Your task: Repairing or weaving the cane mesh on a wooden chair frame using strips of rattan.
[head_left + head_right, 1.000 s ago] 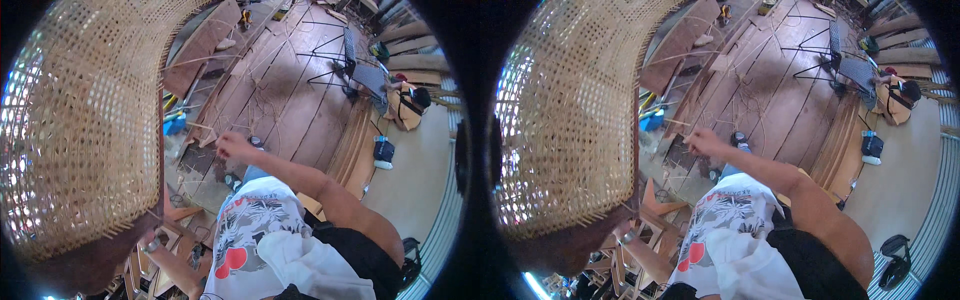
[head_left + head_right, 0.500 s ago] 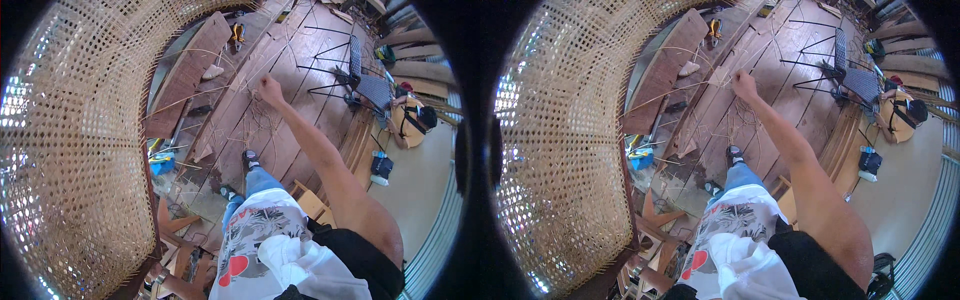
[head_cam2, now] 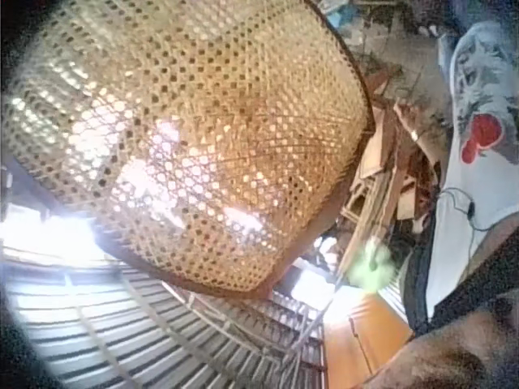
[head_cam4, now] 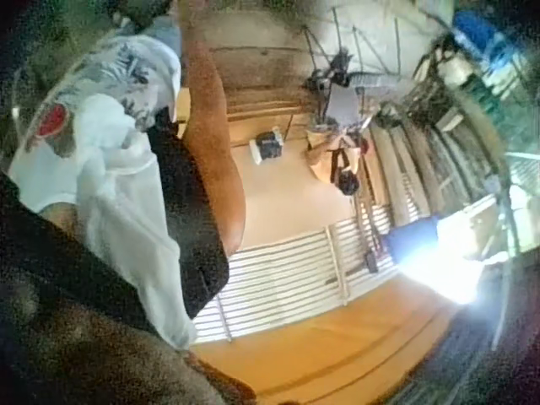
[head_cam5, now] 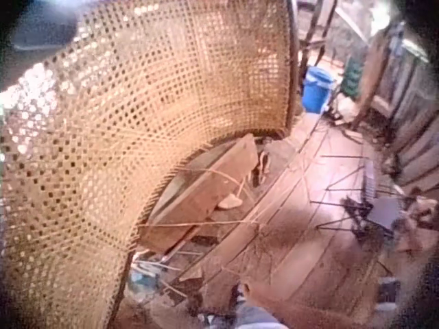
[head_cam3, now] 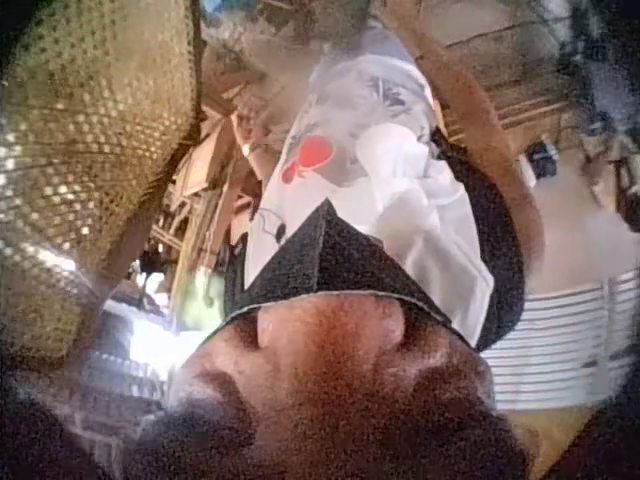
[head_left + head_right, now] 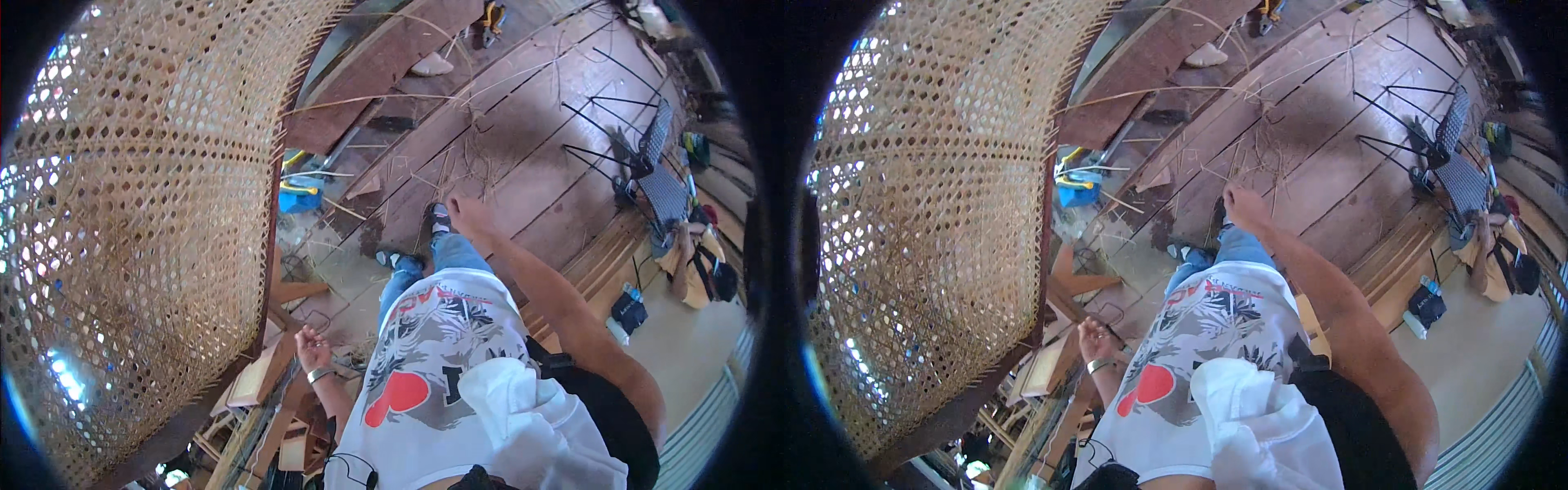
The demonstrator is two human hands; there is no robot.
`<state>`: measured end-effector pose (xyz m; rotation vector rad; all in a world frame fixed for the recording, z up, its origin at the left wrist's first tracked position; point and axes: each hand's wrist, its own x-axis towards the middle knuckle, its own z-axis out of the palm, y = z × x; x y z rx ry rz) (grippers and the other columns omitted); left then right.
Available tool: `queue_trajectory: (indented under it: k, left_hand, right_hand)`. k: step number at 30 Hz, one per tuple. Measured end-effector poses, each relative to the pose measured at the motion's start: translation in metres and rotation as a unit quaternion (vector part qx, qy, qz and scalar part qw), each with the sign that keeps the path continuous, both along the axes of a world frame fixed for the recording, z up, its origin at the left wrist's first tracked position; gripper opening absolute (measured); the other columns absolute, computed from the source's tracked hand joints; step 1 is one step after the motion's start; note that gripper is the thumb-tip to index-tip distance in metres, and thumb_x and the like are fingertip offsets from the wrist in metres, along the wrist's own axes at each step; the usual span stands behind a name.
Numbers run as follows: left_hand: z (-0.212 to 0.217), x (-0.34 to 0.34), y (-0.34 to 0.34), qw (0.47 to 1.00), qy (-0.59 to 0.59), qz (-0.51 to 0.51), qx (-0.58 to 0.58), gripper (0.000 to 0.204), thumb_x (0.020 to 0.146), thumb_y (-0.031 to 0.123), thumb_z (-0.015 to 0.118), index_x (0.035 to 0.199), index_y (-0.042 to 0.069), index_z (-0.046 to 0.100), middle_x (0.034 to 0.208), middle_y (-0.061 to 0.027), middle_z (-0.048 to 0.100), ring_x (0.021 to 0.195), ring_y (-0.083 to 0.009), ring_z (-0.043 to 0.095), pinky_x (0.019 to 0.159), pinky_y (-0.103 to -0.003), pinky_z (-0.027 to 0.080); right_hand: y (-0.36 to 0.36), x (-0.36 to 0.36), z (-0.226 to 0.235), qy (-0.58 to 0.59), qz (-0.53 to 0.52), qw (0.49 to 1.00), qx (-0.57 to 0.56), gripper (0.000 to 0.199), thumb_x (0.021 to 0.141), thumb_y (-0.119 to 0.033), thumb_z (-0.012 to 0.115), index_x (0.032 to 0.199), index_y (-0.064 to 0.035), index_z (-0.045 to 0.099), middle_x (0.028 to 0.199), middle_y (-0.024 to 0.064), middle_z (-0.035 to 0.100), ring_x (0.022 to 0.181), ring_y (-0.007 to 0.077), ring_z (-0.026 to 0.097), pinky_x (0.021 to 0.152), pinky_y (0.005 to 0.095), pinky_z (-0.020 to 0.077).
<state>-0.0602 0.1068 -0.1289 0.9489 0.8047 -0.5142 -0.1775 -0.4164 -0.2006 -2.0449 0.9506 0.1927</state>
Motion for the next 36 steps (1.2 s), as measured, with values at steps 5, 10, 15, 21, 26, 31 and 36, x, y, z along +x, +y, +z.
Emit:
queue_trajectory:
  k: [5, 10, 15, 21, 26, 31, 36]
  left_hand:
    - [-0.004, -0.026, -0.036, 0.989, 0.093, -0.011, 0.111, 0.021, 0.097, 0.032, 0.057, 0.099, 0.013, 0.065, 0.096, -0.0012, 0.069, 0.083, -0.0136, 0.063, 0.069, -0.029, 0.051]
    - [0.006, -0.041, -0.052, 0.993, 0.059, -0.078, 0.063, 0.017, 0.097, 0.031, 0.057, 0.099, 0.017, 0.065, 0.102, 0.0007, 0.069, 0.087, -0.013, 0.063, 0.073, -0.029, 0.051]
    - [0.005, -0.052, -0.076, 0.986, 0.047, -0.116, 0.11, 0.017, 0.095, 0.031, 0.061, 0.1, 0.015, 0.064, 0.101, -0.0009, 0.068, 0.084, -0.0132, 0.062, 0.071, -0.029, 0.049]
    - [0.009, -0.036, -0.115, 0.963, -0.018, -0.186, 0.195, 0.018, 0.094, 0.028, 0.064, 0.102, 0.012, 0.062, 0.101, -0.0037, 0.069, 0.078, -0.0116, 0.061, 0.066, -0.026, 0.047]
    - [0.026, 0.001, -0.186, 0.946, -0.102, -0.235, 0.198, 0.019, 0.094, 0.026, 0.064, 0.104, 0.01, 0.062, 0.099, -0.0036, 0.068, 0.078, -0.0106, 0.061, 0.067, -0.025, 0.047]
    - [0.033, 0.035, -0.249, 0.934, -0.204, -0.24, 0.167, 0.021, 0.094, 0.024, 0.063, 0.107, 0.007, 0.058, 0.1, -0.0054, 0.067, 0.075, -0.0092, 0.056, 0.068, -0.025, 0.046]
    - [0.05, 0.061, -0.295, 0.943, -0.217, -0.222, 0.116, 0.024, 0.093, 0.025, 0.064, 0.11, 0.009, 0.059, 0.103, -0.0065, 0.067, 0.079, -0.0101, 0.057, 0.072, -0.024, 0.045]
  right_hand:
    - [-0.009, 0.079, 0.024, -0.216, 0.081, 0.957, -0.176, 0.019, 0.086, -0.017, 0.059, 0.101, -0.0045, 0.058, 0.1, 0.0146, 0.055, 0.096, 0.0345, 0.054, 0.083, 0.042, 0.0471]
    - [-0.044, 0.139, 0.048, -0.286, 0.077, 0.923, -0.246, 0.023, 0.083, -0.016, 0.063, 0.102, -0.0042, 0.057, 0.104, 0.0142, 0.054, 0.1, 0.035, 0.051, 0.085, 0.0425, 0.0448]
    - [-0.082, 0.143, 0.033, -0.199, 0.061, 0.93, -0.304, 0.034, 0.082, -0.024, 0.067, 0.11, -0.006, 0.058, 0.112, 0.0123, 0.053, 0.108, 0.0335, 0.049, 0.091, 0.0462, 0.0423]
    - [-0.067, 0.129, 0.015, -0.18, 0.089, 0.921, -0.333, 0.052, 0.081, -0.026, 0.066, 0.128, -0.0082, 0.052, 0.127, 0.0133, 0.05, 0.12, 0.0342, 0.045, 0.098, 0.0461, 0.0404]
    - [-0.03, 0.106, 0.031, -0.194, 0.047, 0.931, -0.304, 0.057, 0.082, -0.027, 0.065, 0.133, -0.0071, 0.049, 0.137, 0.0162, 0.044, 0.126, 0.0364, 0.041, 0.103, 0.0461, 0.0369]
    - [-0.01, 0.079, 0.053, -0.207, 0.039, 0.951, -0.227, 0.06, 0.082, -0.027, 0.067, 0.135, -0.0054, 0.046, 0.138, 0.0178, 0.044, 0.127, 0.0385, 0.041, 0.107, 0.0465, 0.035]
    - [-0.065, 0.058, 0.066, -0.186, 0.006, 0.935, -0.303, 0.059, 0.081, -0.022, 0.07, 0.131, -0.0012, 0.047, 0.132, 0.0236, 0.046, 0.123, 0.0411, 0.043, 0.105, 0.0464, 0.0362]
